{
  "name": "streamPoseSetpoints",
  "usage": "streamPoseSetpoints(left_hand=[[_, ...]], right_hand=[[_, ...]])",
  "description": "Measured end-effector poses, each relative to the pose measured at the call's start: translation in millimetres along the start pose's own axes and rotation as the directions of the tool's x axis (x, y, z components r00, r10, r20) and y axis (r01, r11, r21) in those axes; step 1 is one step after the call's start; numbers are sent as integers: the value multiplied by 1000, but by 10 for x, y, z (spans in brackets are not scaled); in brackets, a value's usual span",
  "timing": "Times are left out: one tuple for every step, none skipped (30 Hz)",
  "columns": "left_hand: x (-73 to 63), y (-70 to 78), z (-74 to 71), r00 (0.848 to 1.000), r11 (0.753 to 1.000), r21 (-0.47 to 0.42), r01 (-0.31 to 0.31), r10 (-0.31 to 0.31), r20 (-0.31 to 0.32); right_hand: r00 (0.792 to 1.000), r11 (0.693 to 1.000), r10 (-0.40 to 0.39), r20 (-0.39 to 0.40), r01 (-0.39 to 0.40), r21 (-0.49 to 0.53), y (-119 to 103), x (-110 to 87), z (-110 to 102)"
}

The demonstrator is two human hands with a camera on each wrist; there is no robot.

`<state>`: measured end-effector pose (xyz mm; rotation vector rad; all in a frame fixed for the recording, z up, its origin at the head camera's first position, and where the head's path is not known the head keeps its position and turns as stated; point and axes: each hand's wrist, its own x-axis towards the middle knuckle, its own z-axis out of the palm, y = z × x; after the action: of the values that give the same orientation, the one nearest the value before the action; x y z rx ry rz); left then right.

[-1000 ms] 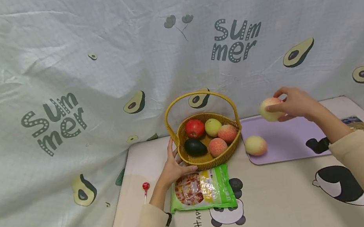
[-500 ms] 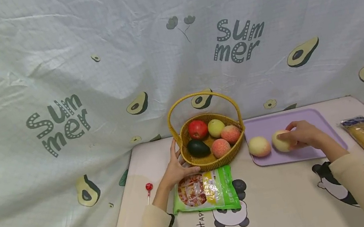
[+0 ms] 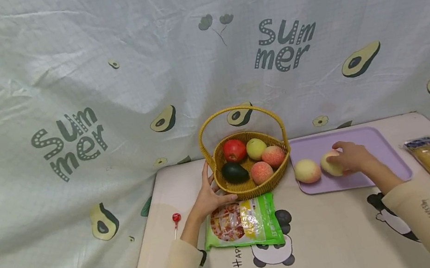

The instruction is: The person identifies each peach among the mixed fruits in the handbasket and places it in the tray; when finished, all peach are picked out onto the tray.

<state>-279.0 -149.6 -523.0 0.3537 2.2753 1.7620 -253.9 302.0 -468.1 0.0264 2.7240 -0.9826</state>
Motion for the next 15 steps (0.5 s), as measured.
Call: streamPoseSetpoints(left_hand=[[0, -1, 1, 1000, 1000, 0, 0, 0, 0], [0, -2, 2, 1000, 1000, 0, -3, 3, 0], [0, -2, 3, 1000, 1000, 1, -5, 5, -1], [2, -4, 2, 1000, 1000, 0, -9, 9, -1], [2, -2, 2, 1000, 1000, 0, -11, 11, -1], [2, 0, 1, 1000, 1000, 1, -11, 11, -2], [2, 1, 0, 1000, 1000, 1, -11, 11, -1], [3, 2, -1, 1000, 1000, -1, -10, 10, 0], [4, 3, -2, 1000, 1000, -1, -8, 8, 1], [5, 2, -3, 1000, 1000, -3, -6, 6, 3], [5, 2, -3, 1000, 1000, -1, -3, 3, 4], [6, -1, -2, 1000, 1000, -2, -1, 1, 4], [5, -4, -2, 1000, 1000, -2, -2, 2, 5], [4, -7, 0, 1000, 1000, 1, -1, 1, 3], [3, -12, 2, 1000, 1000, 3, 0, 0, 2]], right_hand=[[1000, 999, -14, -10, 13, -38, -17, 6, 14], [999, 996, -34, -21, 32, -89, -35, 8, 26], [998, 990, -52, -33, 48, -134, -47, 14, 39], [997, 982, -68, -39, 60, -176, -55, 23, 54], [995, 975, -84, -45, 72, -212, -60, 30, 68], [994, 968, -94, -52, 79, -240, -61, 40, 82], [993, 961, -105, -59, 86, -263, -62, 47, 94], [993, 960, -106, -61, 86, -266, -60, 55, 106], [993, 962, -101, -65, 80, -262, -57, 62, 116], [993, 962, -96, -67, 76, -260, -56, 66, 124], [994, 964, -89, -69, 69, -255, -55, 69, 129], [994, 966, -83, -71, 63, -252, -53, 71, 134], [994, 967, -80, -71, 60, -249, -51, 73, 136], [995, 968, -72, -70, 53, -245, -47, 72, 138], [995, 969, -67, -69, 49, -241, -45, 69, 139]])
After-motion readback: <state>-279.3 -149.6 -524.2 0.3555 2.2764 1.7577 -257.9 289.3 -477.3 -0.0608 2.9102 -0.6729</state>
